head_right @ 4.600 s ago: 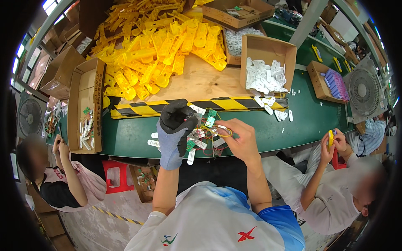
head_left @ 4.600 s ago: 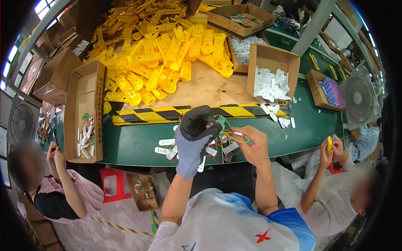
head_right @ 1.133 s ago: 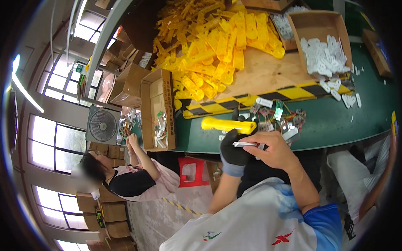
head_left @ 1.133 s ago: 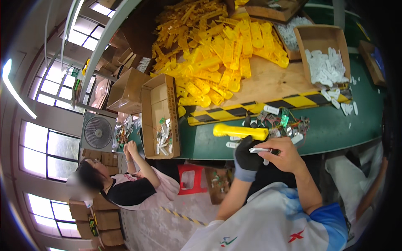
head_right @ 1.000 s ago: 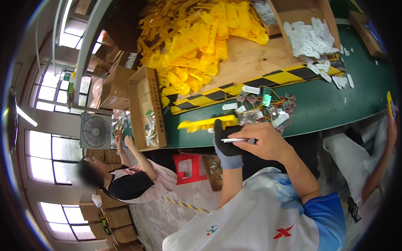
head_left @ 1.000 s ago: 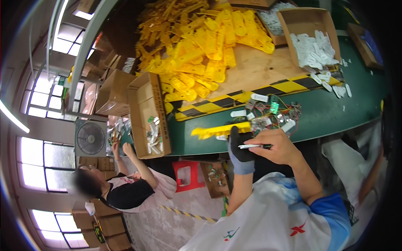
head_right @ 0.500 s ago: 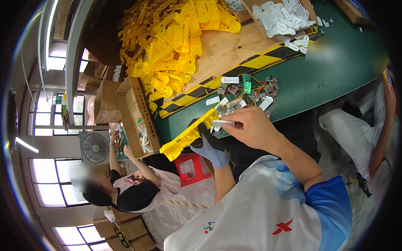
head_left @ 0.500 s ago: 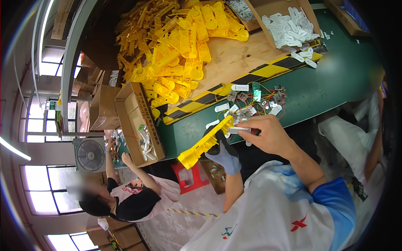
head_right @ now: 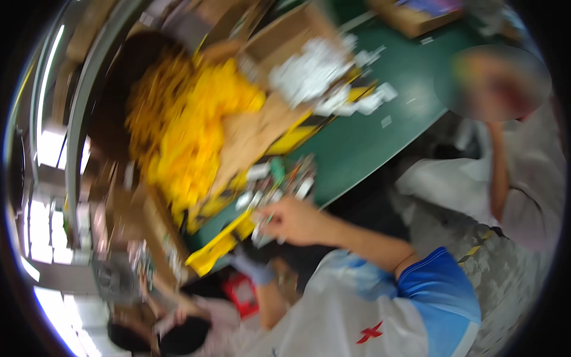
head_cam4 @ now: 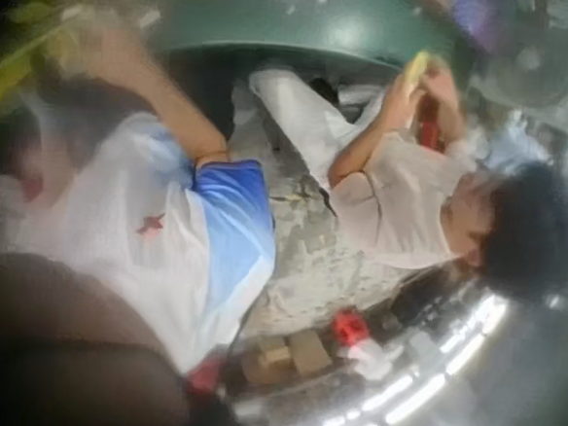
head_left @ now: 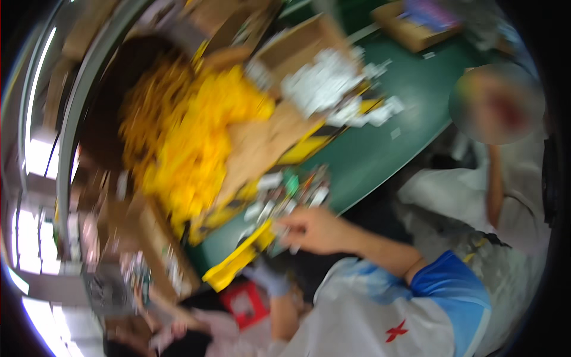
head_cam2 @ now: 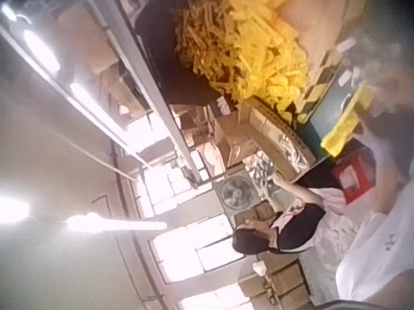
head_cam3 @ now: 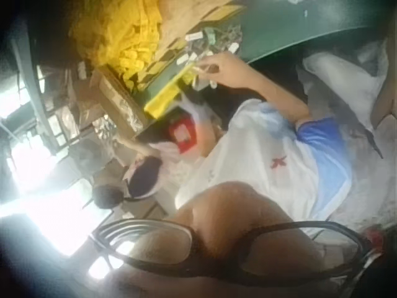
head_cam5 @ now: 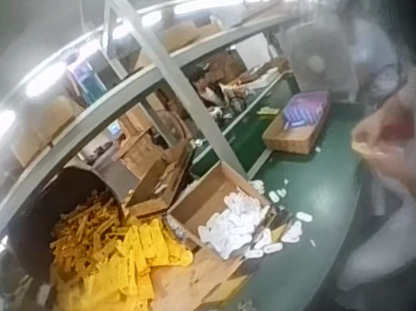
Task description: Manually assemble circuit boards and wiring into yellow plastic housings.
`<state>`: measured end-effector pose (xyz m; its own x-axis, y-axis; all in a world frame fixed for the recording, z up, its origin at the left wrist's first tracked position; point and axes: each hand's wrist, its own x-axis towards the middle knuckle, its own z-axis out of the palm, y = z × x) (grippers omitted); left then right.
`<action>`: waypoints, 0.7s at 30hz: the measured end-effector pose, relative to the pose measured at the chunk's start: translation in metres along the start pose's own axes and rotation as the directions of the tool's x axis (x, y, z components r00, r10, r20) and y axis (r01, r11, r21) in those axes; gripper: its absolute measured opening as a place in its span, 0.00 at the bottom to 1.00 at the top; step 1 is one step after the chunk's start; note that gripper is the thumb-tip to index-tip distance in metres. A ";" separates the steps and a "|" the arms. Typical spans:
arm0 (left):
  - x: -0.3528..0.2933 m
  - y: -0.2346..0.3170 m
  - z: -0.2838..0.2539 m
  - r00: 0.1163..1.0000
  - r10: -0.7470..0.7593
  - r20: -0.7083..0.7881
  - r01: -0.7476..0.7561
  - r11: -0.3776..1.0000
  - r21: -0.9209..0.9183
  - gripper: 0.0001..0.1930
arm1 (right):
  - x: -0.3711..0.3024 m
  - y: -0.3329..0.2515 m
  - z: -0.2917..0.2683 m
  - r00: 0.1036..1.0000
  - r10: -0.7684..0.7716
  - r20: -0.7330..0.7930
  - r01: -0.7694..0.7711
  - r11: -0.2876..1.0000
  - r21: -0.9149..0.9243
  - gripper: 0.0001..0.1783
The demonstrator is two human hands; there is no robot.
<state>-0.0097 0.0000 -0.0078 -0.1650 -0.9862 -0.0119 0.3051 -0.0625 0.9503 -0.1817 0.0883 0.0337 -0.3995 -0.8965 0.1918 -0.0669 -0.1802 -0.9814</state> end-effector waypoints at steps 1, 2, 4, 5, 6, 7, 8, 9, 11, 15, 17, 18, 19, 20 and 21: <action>0.015 -0.009 -0.007 0.982 0.055 0.181 -0.108 0.948 0.298 0.21 | 0.004 -0.006 -0.006 0.974 0.109 0.200 -0.123 0.991 0.057 0.23; 0.002 0.024 0.043 0.984 -0.171 -0.050 0.168 0.984 -0.065 0.22 | 0.005 0.001 -0.011 0.964 0.120 0.238 -0.138 0.989 0.059 0.23; 0.009 0.002 0.015 0.934 -0.022 0.356 -0.003 0.998 0.070 0.23 | -0.004 0.018 -0.008 0.994 0.087 0.064 -0.092 0.992 0.087 0.23; 0.010 -0.003 0.007 0.907 -0.009 0.422 0.045 0.996 -0.077 0.23 | -0.007 0.014 -0.005 0.997 0.053 0.062 -0.058 0.995 0.085 0.24; 0.003 0.009 0.018 0.910 -0.062 0.409 0.111 0.989 -0.095 0.22 | -0.012 0.011 -0.008 0.994 0.063 0.094 -0.075 0.989 0.125 0.25; 0.000 0.013 0.029 0.894 -0.055 0.444 0.091 0.994 -0.060 0.22 | -0.017 0.009 -0.012 0.995 0.057 0.080 -0.070 0.984 0.166 0.25; 0.000 0.015 0.037 0.882 -0.042 0.469 0.061 0.998 -0.026 0.22 | -0.018 0.007 -0.015 0.996 0.047 0.078 -0.062 0.976 0.210 0.25; -0.001 0.015 0.044 0.875 -0.040 0.483 0.066 0.997 -0.037 0.22 | -0.019 0.004 -0.017 0.997 0.044 0.065 -0.056 0.979 0.196 0.25; -0.002 0.014 0.051 0.897 -0.092 0.433 0.151 0.983 -0.104 0.22 | -0.021 0.001 -0.021 0.991 -0.132 0.023 0.132 0.991 -0.028 0.24; 0.002 -0.004 0.047 0.832 -0.069 0.551 0.197 0.964 -0.178 0.22 | -0.029 -0.005 -0.021 0.994 -0.052 -0.099 0.049 0.998 -0.041 0.21; 0.001 -0.010 0.049 0.832 -0.035 0.553 0.143 0.978 -0.153 0.22 | -0.037 -0.010 -0.023 0.995 -0.024 -0.096 0.018 0.998 -0.065 0.21; -0.001 -0.011 0.048 0.836 0.003 0.549 0.082 0.988 -0.129 0.23 | -0.041 -0.011 -0.020 0.997 0.004 -0.083 -0.011 0.996 -0.085 0.21; -0.004 -0.013 0.048 0.840 0.001 0.543 0.085 0.987 -0.133 0.22 | -0.042 -0.005 -0.016 0.996 -0.007 -0.089 -0.002 0.995 -0.102 0.20; -0.005 -0.014 0.047 0.857 -0.089 0.507 0.208 0.961 -0.183 0.21 | -0.044 -0.001 -0.010 0.997 0.006 -0.083 -0.014 0.995 -0.104 0.20; -0.008 -0.013 0.044 0.856 -0.075 0.512 0.194 0.964 -0.184 0.20 | -0.046 0.002 -0.004 0.992 -0.007 -0.129 -0.010 0.991 -0.130 0.19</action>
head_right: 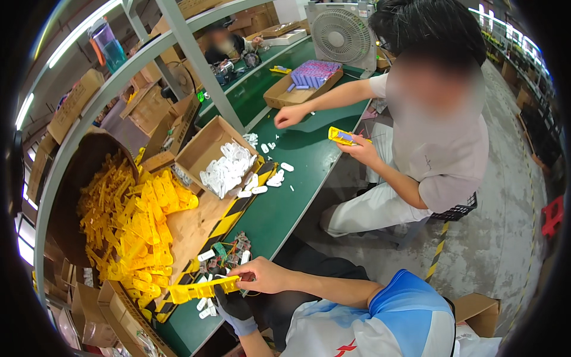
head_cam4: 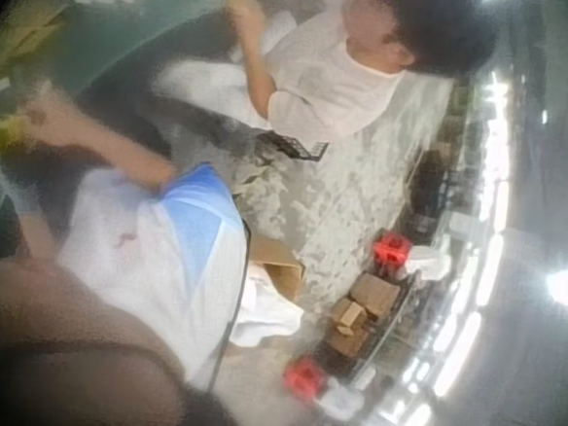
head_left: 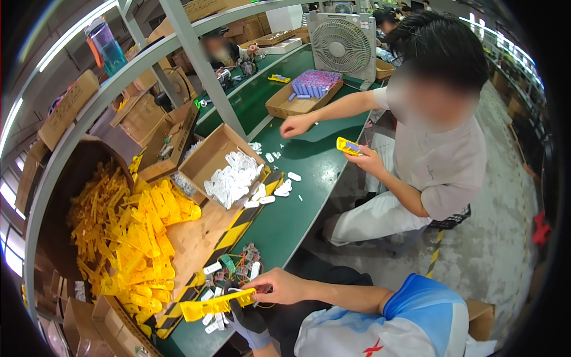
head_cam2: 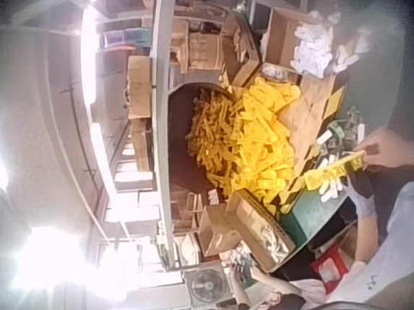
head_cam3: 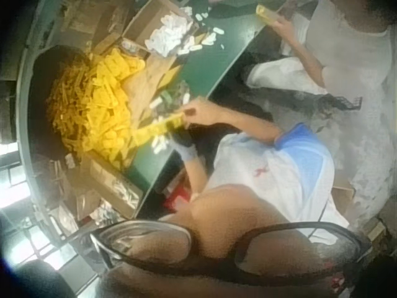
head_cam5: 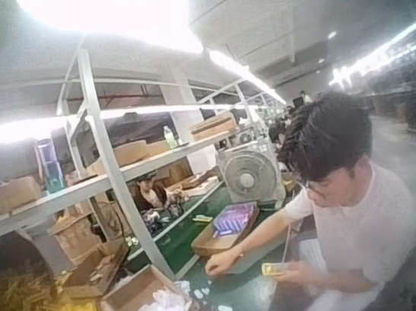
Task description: Manually assemble circuit boards and wiring into yellow plastic housings.
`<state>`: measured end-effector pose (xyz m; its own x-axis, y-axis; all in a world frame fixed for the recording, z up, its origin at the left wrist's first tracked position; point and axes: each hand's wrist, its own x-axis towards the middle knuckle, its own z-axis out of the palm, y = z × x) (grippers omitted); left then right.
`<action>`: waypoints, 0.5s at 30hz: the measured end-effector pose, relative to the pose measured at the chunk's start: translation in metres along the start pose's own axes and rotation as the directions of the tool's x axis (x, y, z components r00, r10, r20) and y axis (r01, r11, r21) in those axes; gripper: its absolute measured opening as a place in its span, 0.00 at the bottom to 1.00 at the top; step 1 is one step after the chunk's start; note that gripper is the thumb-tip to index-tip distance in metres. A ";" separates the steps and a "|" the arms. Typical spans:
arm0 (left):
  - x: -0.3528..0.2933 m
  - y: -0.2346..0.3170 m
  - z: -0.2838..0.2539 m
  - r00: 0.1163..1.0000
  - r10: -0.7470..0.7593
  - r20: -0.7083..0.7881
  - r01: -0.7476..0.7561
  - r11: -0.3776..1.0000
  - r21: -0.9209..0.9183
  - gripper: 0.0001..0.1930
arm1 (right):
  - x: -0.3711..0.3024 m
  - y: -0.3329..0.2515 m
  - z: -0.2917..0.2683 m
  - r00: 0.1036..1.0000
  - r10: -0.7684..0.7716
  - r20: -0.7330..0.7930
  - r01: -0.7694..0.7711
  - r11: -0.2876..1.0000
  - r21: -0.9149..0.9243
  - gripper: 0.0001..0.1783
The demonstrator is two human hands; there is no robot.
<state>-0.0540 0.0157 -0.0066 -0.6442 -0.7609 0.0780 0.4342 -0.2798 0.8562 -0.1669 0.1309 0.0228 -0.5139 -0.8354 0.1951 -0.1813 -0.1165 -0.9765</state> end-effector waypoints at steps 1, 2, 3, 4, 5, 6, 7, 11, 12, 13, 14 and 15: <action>-0.003 0.000 0.001 1.000 0.012 0.009 -0.012 1.000 0.007 0.19 | -0.003 0.001 0.006 0.999 -0.008 -0.047 0.007 1.000 -0.027 0.19; -0.006 0.000 -0.001 0.999 0.041 -0.031 -0.038 0.995 0.087 0.19 | -0.006 -0.005 0.011 0.997 0.009 -0.081 -0.010 1.000 -0.011 0.18; -0.010 -0.002 0.002 0.984 0.133 -0.116 -0.116 0.983 0.141 0.18 | -0.008 -0.007 0.015 0.997 0.020 -0.078 -0.021 1.000 -0.012 0.18; -0.011 -0.004 0.002 0.964 0.206 -0.171 -0.169 0.964 0.207 0.17 | -0.010 -0.007 0.020 0.991 0.046 -0.129 -0.050 0.998 -0.031 0.17; -0.011 -0.005 0.002 0.935 0.281 -0.218 -0.216 0.936 0.277 0.17 | -0.011 -0.010 0.024 0.981 0.069 -0.182 -0.078 0.996 -0.047 0.16; -0.012 -0.004 0.002 0.903 0.344 -0.258 -0.266 0.918 0.293 0.18 | -0.012 -0.016 0.027 0.969 0.156 -0.194 -0.165 0.986 -0.033 0.17; -0.013 0.000 0.001 0.902 0.340 -0.265 -0.261 0.920 0.292 0.18 | -0.013 -0.019 0.028 0.968 0.162 -0.189 -0.172 0.984 -0.037 0.17; -0.005 0.012 -0.016 0.816 0.403 -0.414 -0.260 0.896 0.360 0.22 | -0.015 -0.008 0.029 0.986 0.076 -0.148 -0.092 0.990 -0.106 0.18; -0.005 0.024 -0.009 0.782 0.417 -0.464 -0.262 0.895 0.362 0.23 | -0.015 -0.006 0.029 0.993 0.098 -0.065 -0.098 0.995 0.003 0.18; -0.003 0.038 0.000 0.743 0.430 -0.513 -0.264 0.892 0.366 0.25 | -0.015 -0.005 0.028 0.994 0.111 0.021 -0.112 0.987 0.112 0.19; 0.002 0.045 -0.007 0.747 0.414 -0.521 -0.228 0.895 0.384 0.26 | -0.015 -0.004 0.028 0.992 0.118 0.038 -0.121 0.987 0.110 0.19; 0.005 0.058 0.002 0.713 0.422 -0.560 -0.192 0.885 0.424 0.25 | -0.014 -0.003 0.028 0.990 0.114 0.079 -0.129 0.969 0.212 0.18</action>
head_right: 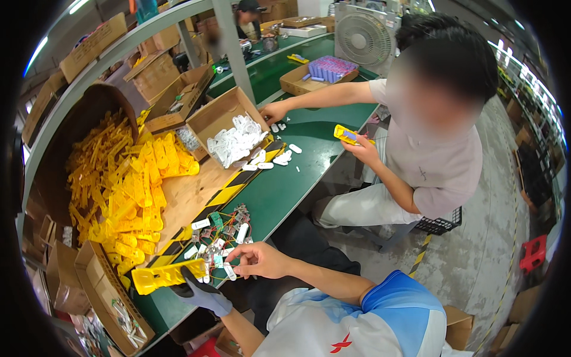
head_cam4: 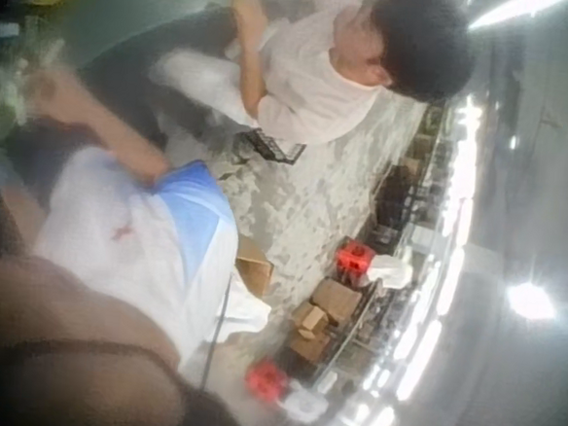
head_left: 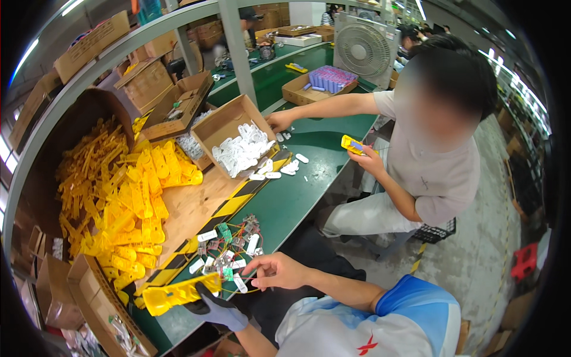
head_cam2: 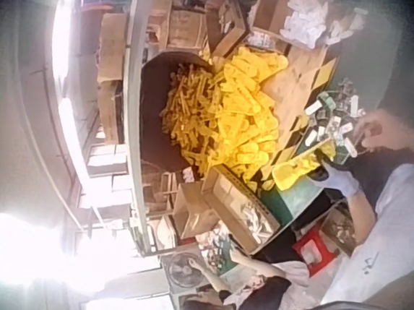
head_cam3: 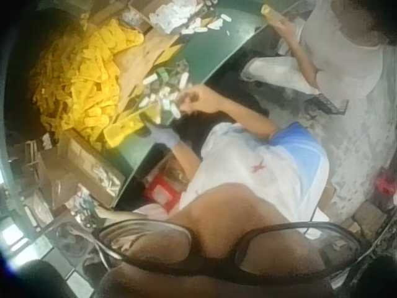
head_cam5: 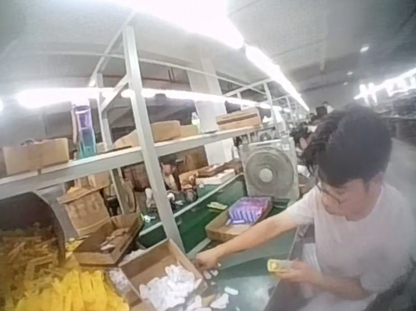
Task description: Manually assemble circuit boards and wiring into yellow plastic housings.
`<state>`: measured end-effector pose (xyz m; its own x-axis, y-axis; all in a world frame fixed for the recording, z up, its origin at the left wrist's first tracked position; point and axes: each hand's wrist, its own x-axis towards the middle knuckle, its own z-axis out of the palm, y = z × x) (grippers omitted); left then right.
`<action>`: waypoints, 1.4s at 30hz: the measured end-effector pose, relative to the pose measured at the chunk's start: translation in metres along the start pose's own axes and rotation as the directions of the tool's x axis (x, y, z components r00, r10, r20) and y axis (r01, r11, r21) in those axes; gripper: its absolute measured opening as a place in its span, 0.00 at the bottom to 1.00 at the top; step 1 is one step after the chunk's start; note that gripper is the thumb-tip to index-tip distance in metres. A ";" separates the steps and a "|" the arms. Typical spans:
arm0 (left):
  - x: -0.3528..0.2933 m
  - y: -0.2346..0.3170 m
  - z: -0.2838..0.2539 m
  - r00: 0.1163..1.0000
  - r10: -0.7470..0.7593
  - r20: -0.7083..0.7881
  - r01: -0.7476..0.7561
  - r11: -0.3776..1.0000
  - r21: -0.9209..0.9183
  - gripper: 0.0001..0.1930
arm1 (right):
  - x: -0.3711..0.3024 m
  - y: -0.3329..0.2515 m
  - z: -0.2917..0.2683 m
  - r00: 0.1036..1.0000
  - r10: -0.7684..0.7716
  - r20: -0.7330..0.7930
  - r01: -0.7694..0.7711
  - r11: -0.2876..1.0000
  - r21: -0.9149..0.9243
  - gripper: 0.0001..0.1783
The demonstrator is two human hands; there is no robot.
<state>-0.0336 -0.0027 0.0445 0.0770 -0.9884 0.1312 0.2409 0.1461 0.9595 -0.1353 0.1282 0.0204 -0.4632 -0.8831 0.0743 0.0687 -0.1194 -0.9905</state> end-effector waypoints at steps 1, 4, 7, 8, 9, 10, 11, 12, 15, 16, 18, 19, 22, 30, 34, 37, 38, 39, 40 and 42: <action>0.006 0.001 -0.001 1.000 0.021 0.016 -0.022 1.000 0.023 0.24 | 0.001 0.000 0.000 0.999 0.002 0.042 -0.006 0.994 0.105 0.18; 0.028 -0.006 -0.005 0.999 0.019 0.036 -0.013 0.986 -0.164 0.23 | 0.003 -0.011 -0.002 0.993 0.037 0.111 -0.068 0.955 0.288 0.12; 0.029 -0.004 -0.003 0.999 0.037 0.006 -0.036 0.992 -0.124 0.25 | 0.011 -0.005 -0.015 0.972 -0.038 0.231 -0.041 0.944 0.328 0.07; 0.032 -0.006 -0.002 0.998 0.055 -0.029 -0.057 0.995 -0.076 0.25 | 0.014 -0.009 -0.018 0.965 -0.047 0.258 -0.042 0.944 0.328 0.07; 0.037 -0.016 -0.004 0.997 0.076 -0.034 -0.079 0.993 -0.083 0.25 | 0.017 -0.013 -0.021 0.964 -0.050 0.261 -0.028 0.958 0.286 0.09; 0.042 -0.025 -0.008 0.995 0.097 -0.038 -0.100 0.991 -0.089 0.25 | 0.020 -0.015 -0.024 0.963 -0.053 0.264 -0.013 0.970 0.244 0.11; 0.043 -0.027 -0.013 0.995 0.089 -0.050 -0.092 0.993 -0.070 0.25 | 0.023 -0.011 -0.028 0.957 -0.052 0.285 -0.020 0.969 0.244 0.13; 0.045 -0.030 -0.017 0.991 0.101 -0.083 -0.107 0.992 -0.067 0.25 | 0.028 -0.008 -0.032 0.947 -0.053 0.318 -0.028 0.969 0.244 0.13; 0.043 -0.051 -0.016 0.998 0.039 -0.042 -0.044 0.992 -0.117 0.29 | 0.028 0.007 -0.048 0.958 0.067 0.278 -0.184 0.888 0.421 0.17; 0.040 -0.058 -0.019 0.998 0.033 -0.049 -0.038 0.993 -0.111 0.29 | 0.028 0.015 -0.050 0.956 0.077 0.282 -0.195 0.886 0.420 0.17; 0.041 -0.077 -0.024 1.000 0.018 0.009 -0.017 0.998 -0.053 0.32 | 0.035 0.020 -0.046 0.965 0.051 0.257 -0.158 0.895 0.417 0.16; 0.048 -0.091 -0.037 0.991 -0.041 0.130 0.038 0.999 0.028 0.33 | 0.037 0.013 -0.037 0.977 0.089 0.193 -0.169 0.875 0.453 0.10; 0.028 -0.055 -0.030 0.919 -0.084 0.385 0.139 0.983 -0.116 0.34 | 0.052 0.015 -0.019 0.972 0.171 0.162 -0.231 0.828 0.511 0.06; -0.019 -0.057 -0.026 0.713 -0.337 0.615 0.361 0.928 0.091 0.34 | 0.047 0.019 0.000 0.972 0.173 -0.159 -0.163 0.984 0.075 0.16; -0.029 -0.065 -0.005 0.683 -0.478 0.553 0.487 0.861 0.143 0.23 | 0.043 0.027 -0.020 0.958 0.170 -0.232 -0.180 0.983 -0.023 0.08; -0.024 -0.071 0.004 0.672 -0.473 0.571 0.462 0.869 0.176 0.22 | 0.043 0.032 -0.035 0.967 0.183 -0.178 -0.166 0.980 0.106 0.08; -0.023 -0.062 0.013 0.676 -0.445 0.588 0.454 0.879 0.143 0.22 | 0.042 0.035 -0.042 0.972 0.174 -0.161 -0.150 0.977 0.148 0.08; -0.021 -0.065 0.012 0.642 -0.502 0.579 0.503 0.846 0.176 0.21 | 0.042 0.033 -0.046 0.975 0.183 -0.129 -0.154 0.966 0.208 0.08; -0.021 -0.048 0.018 0.633 -0.489 0.600 0.512 0.846 0.148 0.22 | 0.043 0.031 -0.051 0.976 0.190 -0.104 -0.157 0.951 0.266 0.08; -0.018 -0.052 0.018 0.663 -0.442 0.604 0.443 0.882 0.160 0.22 | 0.046 0.030 -0.058 0.983 0.177 -0.036 -0.160 0.947 0.278 0.10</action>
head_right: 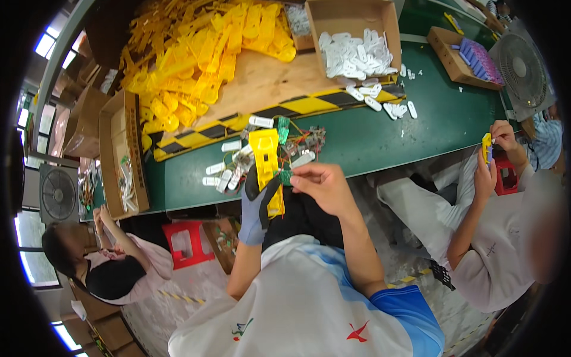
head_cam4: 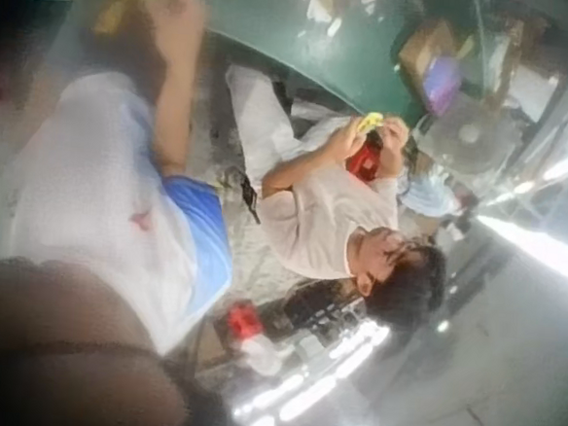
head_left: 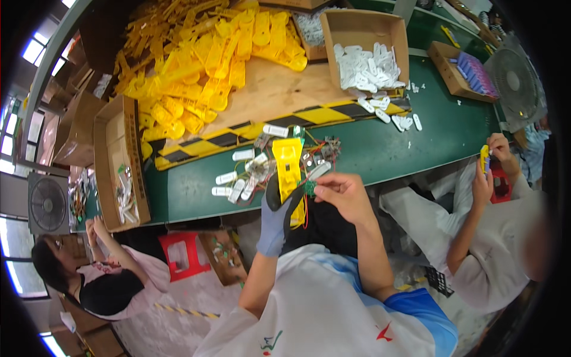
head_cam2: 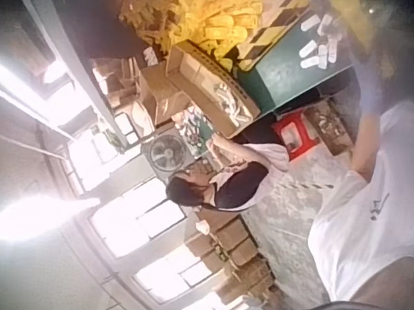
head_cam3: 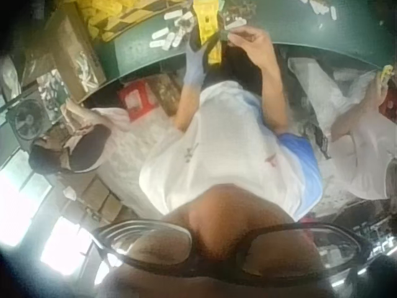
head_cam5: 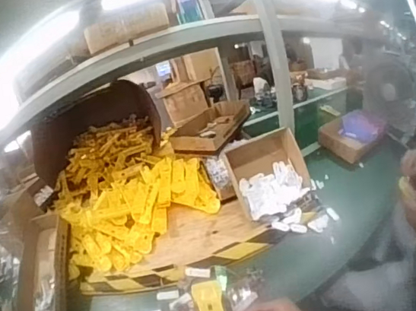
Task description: Manually assemble circuit boards and wiring into yellow plastic housings.
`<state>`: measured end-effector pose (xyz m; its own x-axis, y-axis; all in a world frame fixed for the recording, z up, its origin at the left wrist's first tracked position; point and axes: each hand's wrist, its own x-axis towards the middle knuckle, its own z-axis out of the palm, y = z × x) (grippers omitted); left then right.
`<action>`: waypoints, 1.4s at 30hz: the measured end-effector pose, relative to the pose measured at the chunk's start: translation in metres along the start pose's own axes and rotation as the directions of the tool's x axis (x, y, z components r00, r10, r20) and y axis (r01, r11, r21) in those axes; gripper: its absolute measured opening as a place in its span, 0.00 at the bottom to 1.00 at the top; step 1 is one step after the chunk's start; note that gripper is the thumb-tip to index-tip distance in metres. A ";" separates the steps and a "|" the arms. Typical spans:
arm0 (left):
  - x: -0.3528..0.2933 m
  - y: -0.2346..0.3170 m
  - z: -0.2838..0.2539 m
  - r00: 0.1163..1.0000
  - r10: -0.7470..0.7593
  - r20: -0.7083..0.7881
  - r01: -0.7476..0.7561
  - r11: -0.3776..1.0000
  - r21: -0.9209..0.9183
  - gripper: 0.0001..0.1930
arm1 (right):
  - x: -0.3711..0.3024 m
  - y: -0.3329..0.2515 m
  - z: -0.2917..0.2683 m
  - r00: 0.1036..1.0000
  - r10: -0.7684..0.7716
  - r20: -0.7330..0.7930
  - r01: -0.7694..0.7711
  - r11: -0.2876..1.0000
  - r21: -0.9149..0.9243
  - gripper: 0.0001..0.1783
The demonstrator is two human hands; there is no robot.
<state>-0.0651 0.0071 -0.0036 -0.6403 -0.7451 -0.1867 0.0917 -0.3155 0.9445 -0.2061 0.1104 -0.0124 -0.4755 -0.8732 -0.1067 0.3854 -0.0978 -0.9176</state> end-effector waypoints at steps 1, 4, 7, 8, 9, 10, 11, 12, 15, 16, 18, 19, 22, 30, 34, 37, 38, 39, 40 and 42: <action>-0.005 -0.003 -0.002 1.000 -0.015 -0.017 0.015 1.000 -0.006 0.22 | 0.001 0.002 -0.001 1.000 -0.007 0.020 0.007 1.000 0.019 0.11; -0.004 -0.006 -0.003 0.999 0.015 -0.037 -0.017 0.999 -0.044 0.24 | 0.001 0.001 0.002 0.998 0.061 -0.006 -0.061 0.998 0.005 0.10; -0.012 -0.006 -0.012 0.999 0.049 0.023 -0.051 0.995 0.081 0.28 | -0.002 0.002 0.000 0.998 0.068 0.012 -0.067 0.996 -0.056 0.09; -0.016 -0.009 -0.014 0.999 0.042 0.011 -0.043 0.996 0.080 0.28 | -0.003 0.006 0.000 0.997 0.081 0.018 -0.080 0.995 -0.056 0.09; -0.019 -0.012 -0.015 0.998 0.069 0.003 -0.069 0.994 0.081 0.29 | -0.003 0.009 -0.004 0.997 0.060 0.042 -0.057 0.996 -0.063 0.09; -0.022 -0.014 -0.015 0.995 0.096 -0.006 -0.095 0.992 0.084 0.31 | -0.003 0.012 -0.007 0.997 0.039 0.069 -0.034 0.997 -0.067 0.10; -0.024 -0.012 -0.012 0.995 0.097 -0.031 -0.093 0.988 0.120 0.32 | -0.003 0.011 -0.012 0.993 0.093 0.072 -0.087 0.993 -0.081 0.10; -0.024 -0.014 -0.012 0.993 0.109 -0.042 -0.102 0.985 0.142 0.33 | -0.004 0.007 -0.011 0.993 0.092 0.069 -0.087 0.994 -0.070 0.10; -0.021 -0.020 -0.015 0.997 0.077 -0.023 -0.073 0.989 0.132 0.33 | -0.002 0.003 -0.014 0.992 0.089 0.085 -0.085 0.995 -0.052 0.09; -0.021 -0.021 -0.015 0.999 0.054 0.002 -0.053 0.990 0.132 0.33 | -0.001 0.004 -0.013 0.995 0.074 0.059 -0.067 0.991 -0.112 0.08; -0.021 0.000 -0.005 0.999 0.018 0.026 -0.023 0.977 0.214 0.33 | -0.002 0.004 -0.012 0.998 0.060 0.025 -0.055 0.984 -0.172 0.08; -0.020 -0.001 -0.004 0.999 0.014 0.029 -0.020 0.976 0.215 0.33 | -0.001 0.001 -0.011 0.999 0.029 0.034 -0.024 0.988 -0.153 0.07; -0.021 -0.012 -0.006 0.995 0.099 0.006 -0.099 0.993 0.057 0.32 | 0.000 -0.003 -0.006 0.998 -0.056 0.007 0.057 0.993 -0.100 0.07; -0.027 -0.006 0.001 0.994 0.009 0.109 -0.018 0.996 0.085 0.28 | 0.002 0.000 0.007 0.990 -0.116 -0.078 0.108 0.989 -0.098 0.07; -0.030 -0.006 0.001 0.988 -0.061 0.139 0.052 0.996 0.067 0.26 | -0.004 0.001 0.001 0.990 -0.134 -0.044 0.129 0.988 -0.089 0.07; -0.031 -0.005 0.003 0.989 -0.051 0.137 0.040 0.996 0.086 0.25 | -0.005 -0.003 0.005 0.989 -0.146 -0.018 0.144 0.986 -0.080 0.07; -0.032 -0.006 0.004 0.993 -0.029 0.118 0.019 0.996 0.085 0.25 | -0.006 -0.002 0.005 0.986 -0.163 -0.026 0.160 0.981 -0.112 0.07; -0.032 -0.007 0.003 0.992 -0.029 0.123 0.018 0.996 0.086 0.25 | -0.006 -0.001 0.005 0.983 -0.181 -0.035 0.175 0.974 -0.143 0.07; -0.031 -0.010 0.002 0.993 0.008 0.121 -0.023 0.992 0.126 0.25 | -0.007 -0.001 0.004 0.982 -0.185 -0.038 0.178 0.974 -0.144 0.07; -0.031 -0.014 0.000 0.992 0.045 0.117 -0.064 0.984 0.166 0.25 | -0.008 0.000 0.003 0.979 -0.202 -0.041 0.193 0.968 -0.159 0.07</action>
<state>-0.0466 0.0348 -0.0110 -0.7204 -0.6846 -0.1114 0.0043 -0.1651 0.9863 -0.2000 0.1159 -0.0102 -0.5756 -0.8151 0.0648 0.1561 -0.1874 -0.9698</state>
